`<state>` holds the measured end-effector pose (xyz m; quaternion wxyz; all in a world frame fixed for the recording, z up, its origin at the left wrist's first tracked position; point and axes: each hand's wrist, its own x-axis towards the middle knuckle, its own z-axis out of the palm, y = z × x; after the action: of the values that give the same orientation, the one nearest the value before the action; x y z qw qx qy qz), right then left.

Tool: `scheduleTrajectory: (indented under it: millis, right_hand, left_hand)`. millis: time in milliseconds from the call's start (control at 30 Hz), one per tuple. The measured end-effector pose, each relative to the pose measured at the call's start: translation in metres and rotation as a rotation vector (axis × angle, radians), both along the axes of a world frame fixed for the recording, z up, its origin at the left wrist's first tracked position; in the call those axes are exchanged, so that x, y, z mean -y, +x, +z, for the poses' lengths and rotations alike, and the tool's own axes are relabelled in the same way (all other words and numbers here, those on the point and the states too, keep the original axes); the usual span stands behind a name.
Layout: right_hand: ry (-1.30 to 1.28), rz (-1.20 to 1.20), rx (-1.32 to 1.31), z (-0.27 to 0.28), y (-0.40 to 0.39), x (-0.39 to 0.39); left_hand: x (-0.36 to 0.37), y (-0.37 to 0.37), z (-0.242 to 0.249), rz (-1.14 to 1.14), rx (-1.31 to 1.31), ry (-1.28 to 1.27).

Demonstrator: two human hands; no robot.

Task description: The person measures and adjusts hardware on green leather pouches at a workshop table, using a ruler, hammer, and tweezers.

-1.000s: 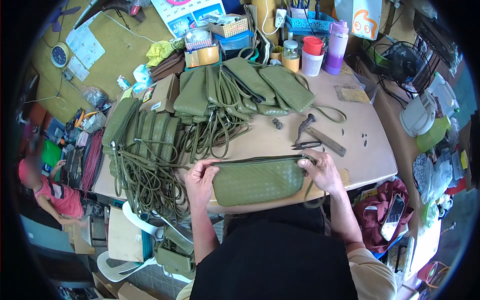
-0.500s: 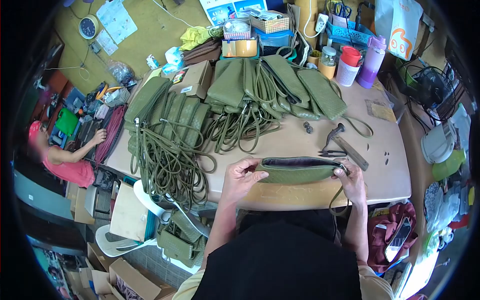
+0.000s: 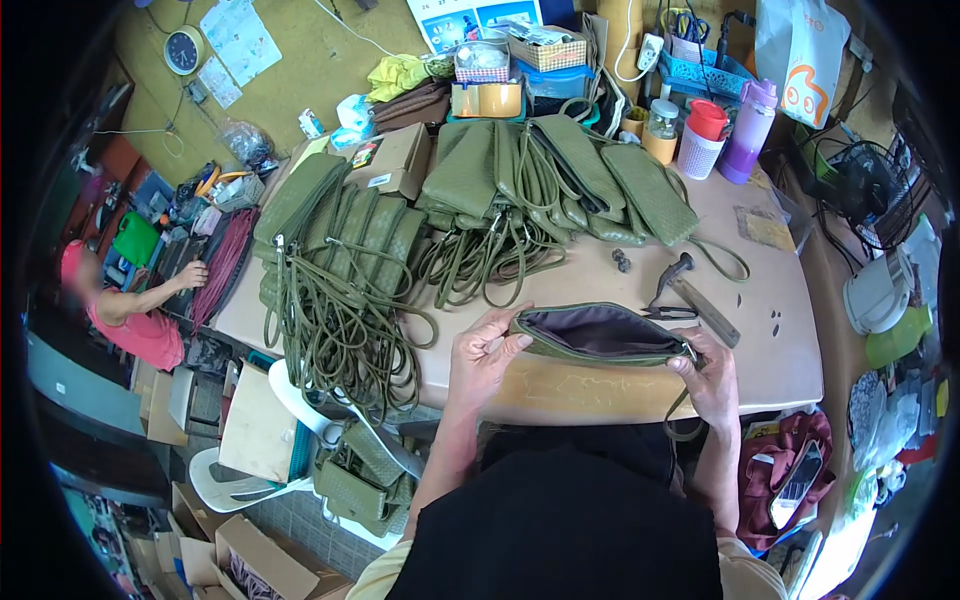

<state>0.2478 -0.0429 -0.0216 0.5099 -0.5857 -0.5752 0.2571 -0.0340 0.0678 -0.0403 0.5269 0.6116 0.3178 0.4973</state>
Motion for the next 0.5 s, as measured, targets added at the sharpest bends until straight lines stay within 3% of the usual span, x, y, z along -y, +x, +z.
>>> scheduleTrajectory:
  millis: [233, 300, 467, 500]
  right_hand:
    - [-0.014, 0.006, -0.041, -0.01, -0.018, 0.0]
    - [-0.042, -0.037, -0.005, -0.01, -0.043, 0.003]
    - [-0.112, 0.241, 0.089, -0.004, -0.064, 0.007]
    - [-0.169, 0.322, -0.113, -0.006, -0.058, 0.005]
  left_hand:
    - [0.014, 0.014, 0.024, -0.032, -0.196, 0.258]
    - [0.024, 0.026, 0.029, 0.286, -0.592, 0.539]
    - [0.003, 0.029, -0.002, 0.169, -0.565, 0.314]
    - [-0.005, 0.025, -0.005, 0.14, -0.495, 0.237]
